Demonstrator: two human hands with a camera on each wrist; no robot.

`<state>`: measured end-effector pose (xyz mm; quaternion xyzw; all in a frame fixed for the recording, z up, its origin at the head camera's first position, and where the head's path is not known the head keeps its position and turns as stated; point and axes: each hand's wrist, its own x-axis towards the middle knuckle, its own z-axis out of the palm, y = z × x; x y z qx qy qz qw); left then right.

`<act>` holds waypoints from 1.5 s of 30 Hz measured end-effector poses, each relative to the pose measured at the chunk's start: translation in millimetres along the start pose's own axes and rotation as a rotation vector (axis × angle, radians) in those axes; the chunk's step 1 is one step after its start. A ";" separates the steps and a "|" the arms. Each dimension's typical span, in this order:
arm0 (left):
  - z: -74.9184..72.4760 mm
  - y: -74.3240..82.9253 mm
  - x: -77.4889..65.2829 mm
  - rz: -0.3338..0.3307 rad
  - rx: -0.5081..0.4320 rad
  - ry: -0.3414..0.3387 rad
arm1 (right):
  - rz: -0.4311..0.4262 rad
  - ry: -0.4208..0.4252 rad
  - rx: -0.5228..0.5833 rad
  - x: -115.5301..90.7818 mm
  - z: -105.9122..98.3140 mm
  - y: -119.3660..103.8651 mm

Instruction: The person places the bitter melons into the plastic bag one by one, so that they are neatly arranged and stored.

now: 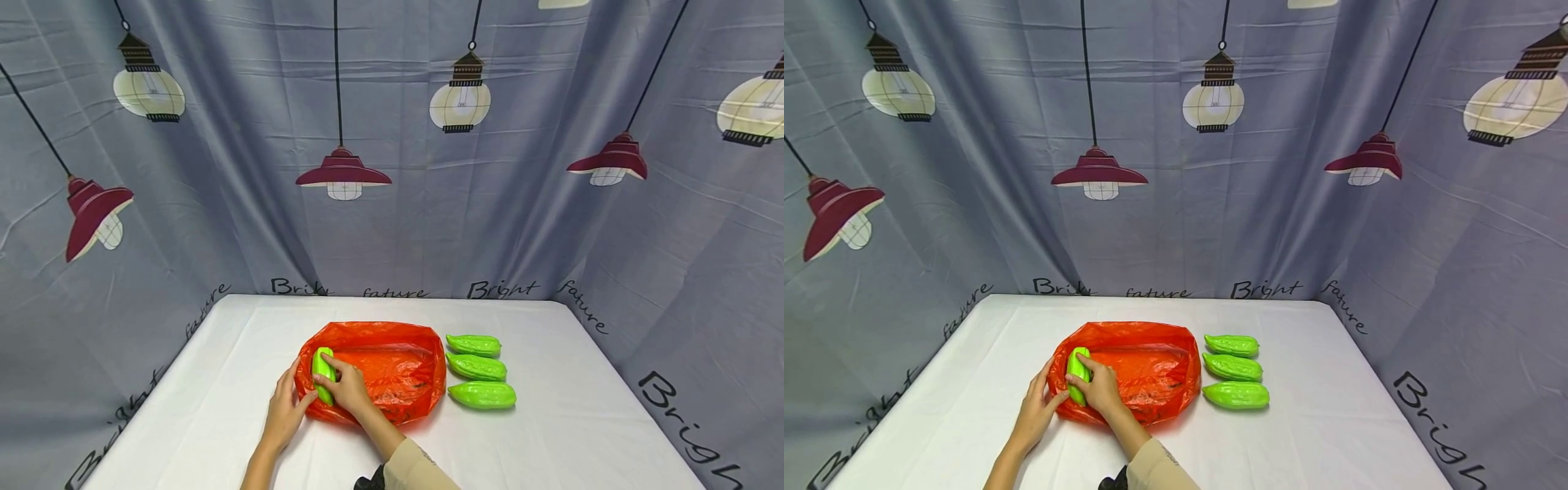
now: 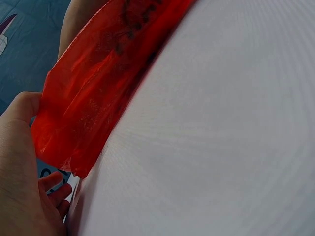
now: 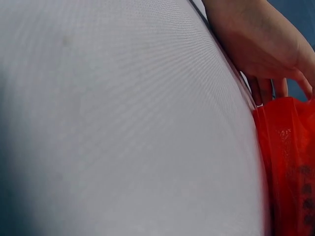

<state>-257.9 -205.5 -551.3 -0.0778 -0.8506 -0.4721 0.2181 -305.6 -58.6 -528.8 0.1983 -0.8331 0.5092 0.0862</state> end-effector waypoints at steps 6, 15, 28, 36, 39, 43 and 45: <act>0.1 0.7 -0.5 -0.006 0.005 0.003 | -0.001 -0.024 0.020 -0.3 0.4 -0.8; 0.1 -0.2 -0.5 -0.006 0.000 0.001 | -0.011 -0.027 0.032 -0.2 0.5 1.8; 1.8 -3.9 1.0 -0.011 0.011 0.006 | 0.041 -0.090 0.072 0.7 -24.0 1.8; 1.8 -2.3 -0.7 -0.017 0.011 0.016 | 0.036 -0.011 0.057 -0.3 -61.4 1.4; 1.2 -1.6 -0.6 -0.018 0.006 0.017 | 0.039 0.002 0.092 -4.0 -77.1 0.4; 1.0 -1.8 -0.5 -0.021 -0.009 0.014 | 0.026 0.016 0.137 -10.2 -99.9 0.2; 0.9 -2.0 -0.7 -0.014 -0.005 0.013 | 0.019 0.036 0.152 -12.4 -113.2 -4.1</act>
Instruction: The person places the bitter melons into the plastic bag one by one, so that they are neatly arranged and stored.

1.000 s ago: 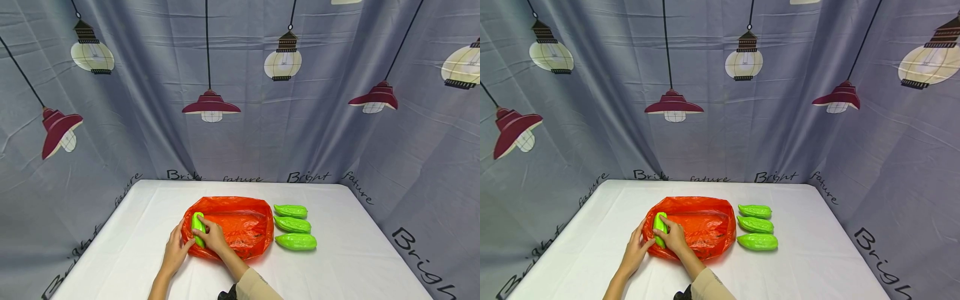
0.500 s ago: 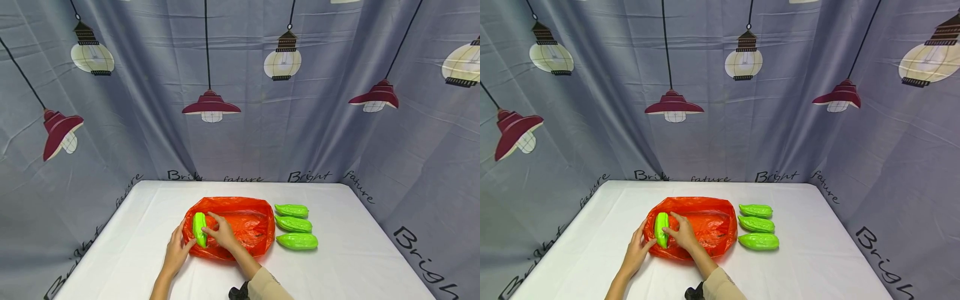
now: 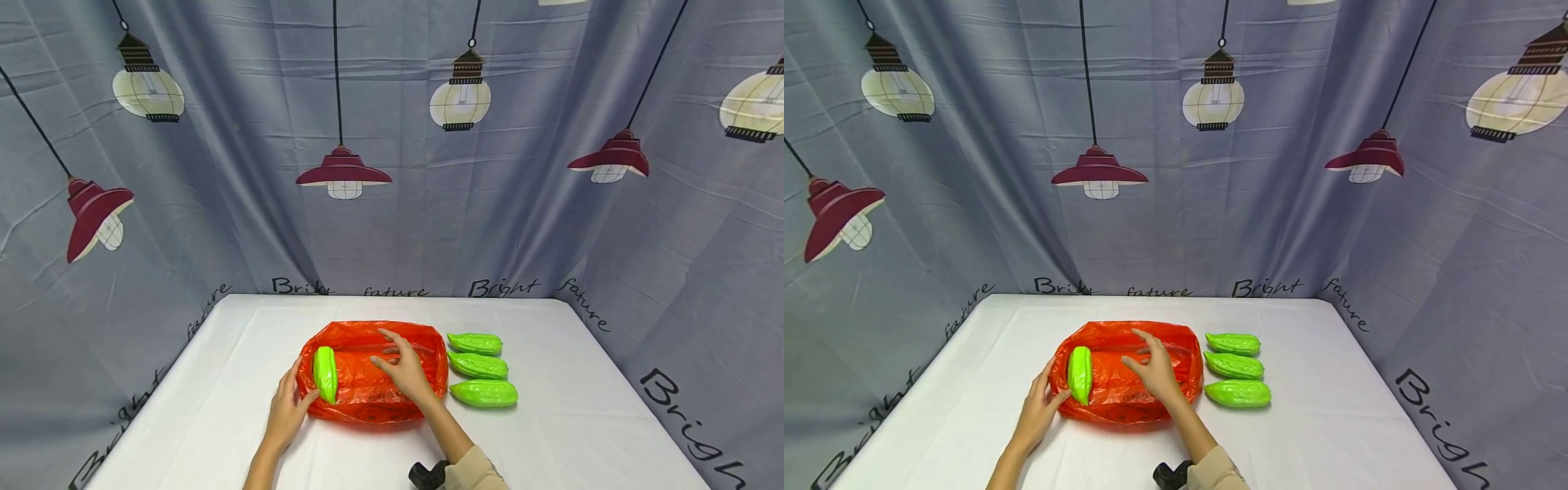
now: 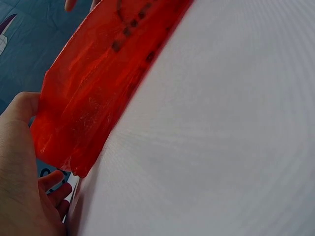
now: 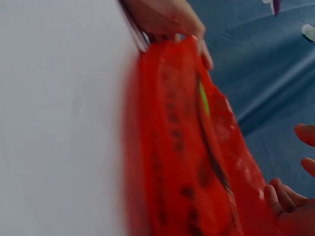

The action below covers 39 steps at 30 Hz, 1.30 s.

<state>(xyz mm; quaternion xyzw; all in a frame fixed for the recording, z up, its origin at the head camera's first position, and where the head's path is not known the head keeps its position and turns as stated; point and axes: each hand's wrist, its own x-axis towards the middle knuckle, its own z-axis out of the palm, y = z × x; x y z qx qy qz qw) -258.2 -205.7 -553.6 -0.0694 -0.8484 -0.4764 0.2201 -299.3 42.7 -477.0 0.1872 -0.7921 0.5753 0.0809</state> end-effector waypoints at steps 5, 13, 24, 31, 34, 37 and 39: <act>0.3 -0.1 0.1 0.011 0.005 0.017 | -0.025 0.063 0.011 -2.4 -37.6 -33.6; 0.7 0.4 1.2 0.022 0.002 0.005 | -0.050 0.103 -0.027 3.0 -100.2 -44.8; 0.4 -1.3 1.5 0.010 -0.002 -0.006 | -0.090 -0.230 -0.145 -8.1 -162.8 3.3; -1.7 1.0 1.6 0.030 -0.003 0.013 | -0.055 -0.350 -0.122 -16.0 -185.1 34.5; -1.7 1.7 1.0 0.023 -0.007 0.002 | -0.030 -0.386 -0.111 -21.9 -192.5 40.2; -1.6 2.4 0.3 0.017 -0.010 -0.007 | -0.013 -0.415 -0.092 -27.2 -198.1 46.4; -1.6 2.5 -0.1 0.013 -0.010 -0.007 | -0.003 -0.437 -0.073 -30.4 -200.7 50.5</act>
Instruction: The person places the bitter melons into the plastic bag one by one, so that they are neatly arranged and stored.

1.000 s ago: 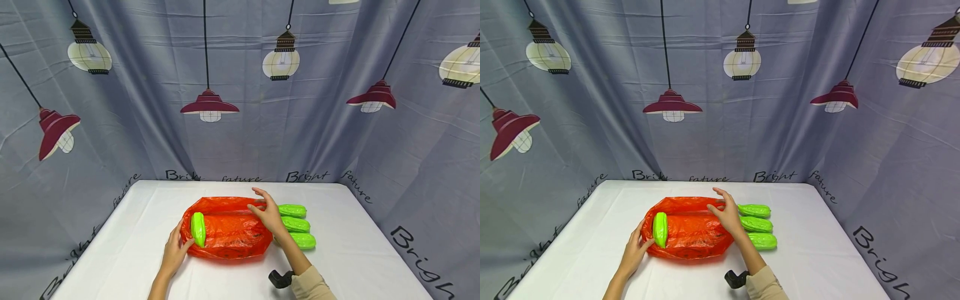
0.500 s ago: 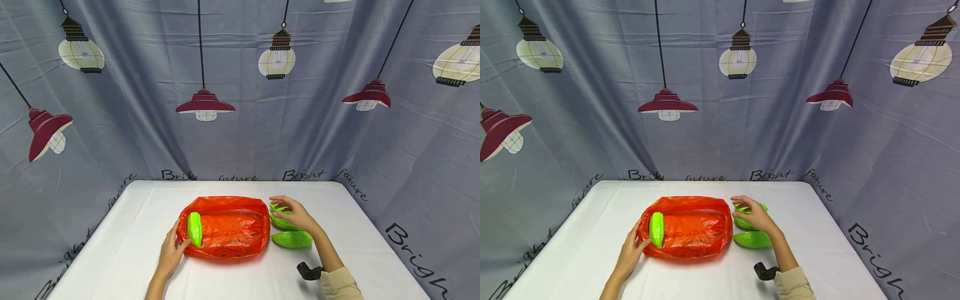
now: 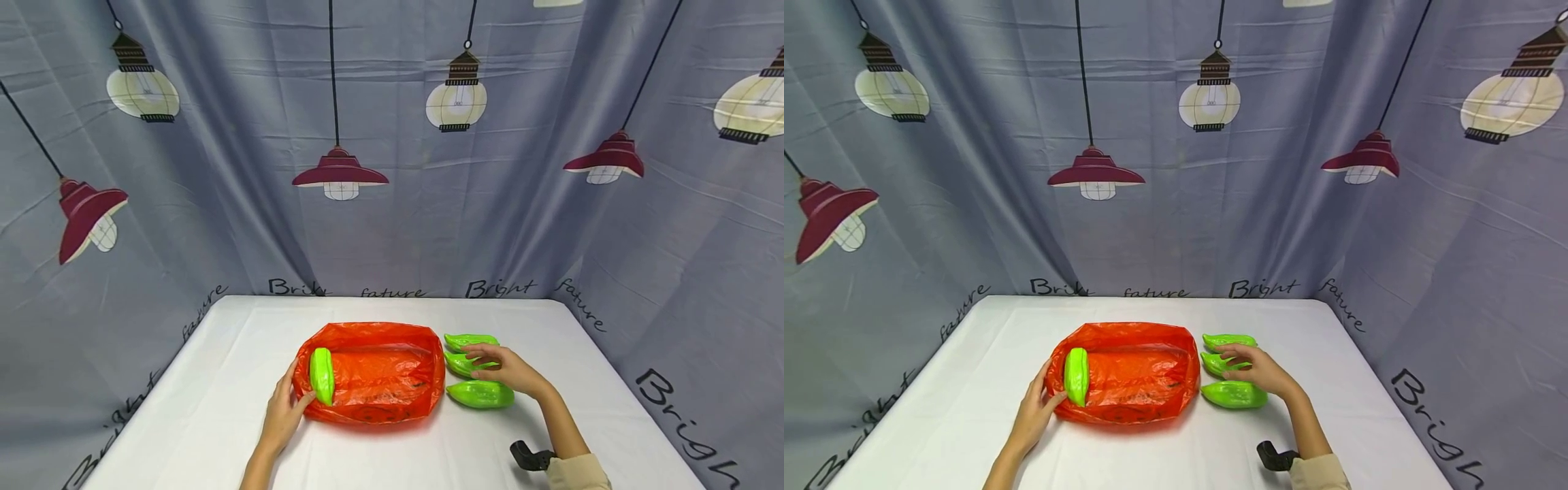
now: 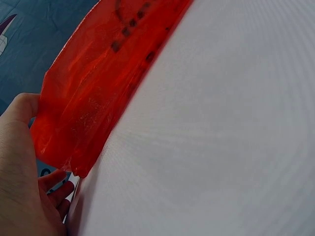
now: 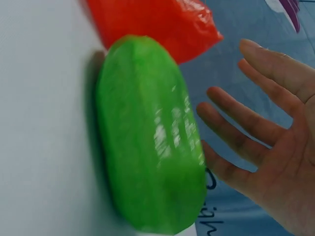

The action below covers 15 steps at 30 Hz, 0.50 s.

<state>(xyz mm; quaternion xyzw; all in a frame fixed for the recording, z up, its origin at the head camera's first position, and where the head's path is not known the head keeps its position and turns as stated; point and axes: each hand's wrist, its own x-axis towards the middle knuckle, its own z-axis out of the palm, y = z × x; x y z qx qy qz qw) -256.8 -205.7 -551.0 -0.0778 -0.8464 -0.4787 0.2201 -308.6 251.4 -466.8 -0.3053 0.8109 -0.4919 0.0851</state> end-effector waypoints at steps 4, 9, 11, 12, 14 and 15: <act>1.0 0.4 -0.4 -0.002 0.000 -0.004 | 0.012 -0.036 0.043 -7.8 0.0 7.6; 1.4 -0.5 0.3 -0.003 -0.001 -0.007 | 0.015 -0.062 0.021 -13.3 0.4 13.8; 1.4 -1.2 0.4 -0.005 0.001 -0.006 | 0.003 -0.078 0.014 -14.4 0.7 15.6; 1.2 -1.2 0.3 -0.006 0.002 -0.005 | -0.002 -0.086 0.015 -14.8 0.9 16.7; 0.9 -0.8 0.1 -0.005 0.003 -0.005 | -0.010 -0.098 0.018 -15.6 1.2 18.1; 0.9 -0.7 0.0 -0.005 0.003 -0.004 | -0.013 -0.102 0.014 -16.0 1.4 19.0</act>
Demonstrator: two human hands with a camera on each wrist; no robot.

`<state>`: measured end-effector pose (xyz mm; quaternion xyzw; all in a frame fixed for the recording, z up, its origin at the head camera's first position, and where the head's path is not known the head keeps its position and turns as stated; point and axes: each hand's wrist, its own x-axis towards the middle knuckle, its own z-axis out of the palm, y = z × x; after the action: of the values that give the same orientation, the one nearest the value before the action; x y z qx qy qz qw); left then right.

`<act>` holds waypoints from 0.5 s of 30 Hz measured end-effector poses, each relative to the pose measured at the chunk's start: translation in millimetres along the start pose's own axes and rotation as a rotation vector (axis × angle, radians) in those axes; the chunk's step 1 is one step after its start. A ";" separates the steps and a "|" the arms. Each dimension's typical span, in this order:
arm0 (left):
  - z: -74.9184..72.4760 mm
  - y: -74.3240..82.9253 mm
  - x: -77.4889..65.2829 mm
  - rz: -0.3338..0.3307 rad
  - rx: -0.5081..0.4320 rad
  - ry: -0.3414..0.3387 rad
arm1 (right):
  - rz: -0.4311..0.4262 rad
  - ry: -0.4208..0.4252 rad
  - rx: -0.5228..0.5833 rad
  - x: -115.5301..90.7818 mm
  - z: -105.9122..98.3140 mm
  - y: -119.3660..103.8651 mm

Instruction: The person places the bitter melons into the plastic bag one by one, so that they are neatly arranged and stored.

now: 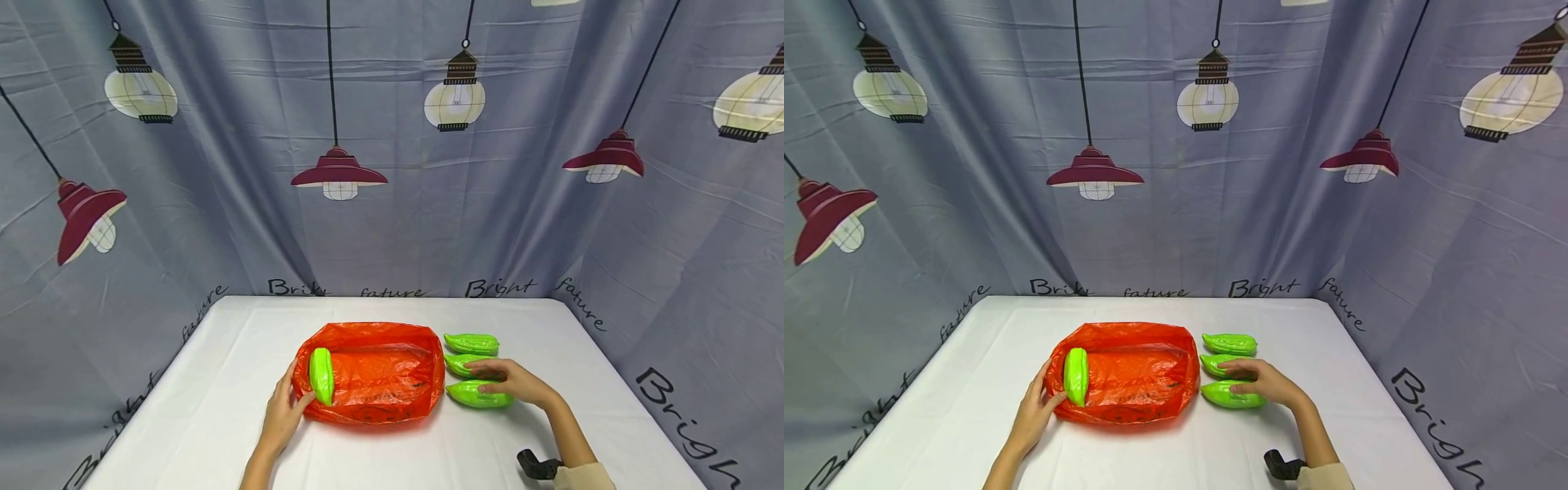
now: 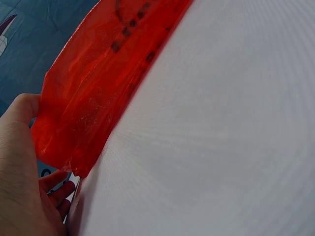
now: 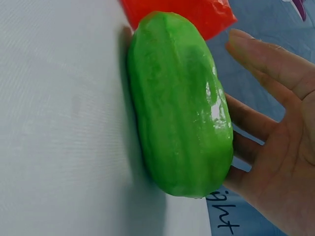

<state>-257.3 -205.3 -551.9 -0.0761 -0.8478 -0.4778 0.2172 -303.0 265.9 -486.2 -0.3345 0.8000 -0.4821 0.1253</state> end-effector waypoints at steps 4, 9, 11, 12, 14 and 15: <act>-0.3 0.7 -0.6 0.001 0.003 -0.001 | 0.012 -0.010 -0.016 -1.9 0.6 2.5; -0.1 -0.2 -0.4 0.002 0.004 0.000 | 0.033 -0.025 -0.009 -4.2 0.8 3.4; 0.0 -0.9 -0.2 0.001 0.004 0.001 | 0.037 -0.030 -0.005 -4.9 0.9 3.0; 0.1 -0.9 -0.2 0.002 0.005 0.001 | 0.037 -0.032 -0.005 -5.3 1.1 2.7; 0.1 -0.5 -0.4 0.005 0.007 0.001 | 0.044 -0.037 -0.002 -6.1 1.5 2.1; 0.2 -0.5 -0.5 0.004 0.008 0.002 | 0.046 -0.039 -0.001 -6.5 1.8 1.8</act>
<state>-257.1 -205.4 -552.5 -0.0766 -0.8493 -0.4742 0.2192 -298.0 269.5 -489.4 -0.3254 0.8052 -0.4719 0.1518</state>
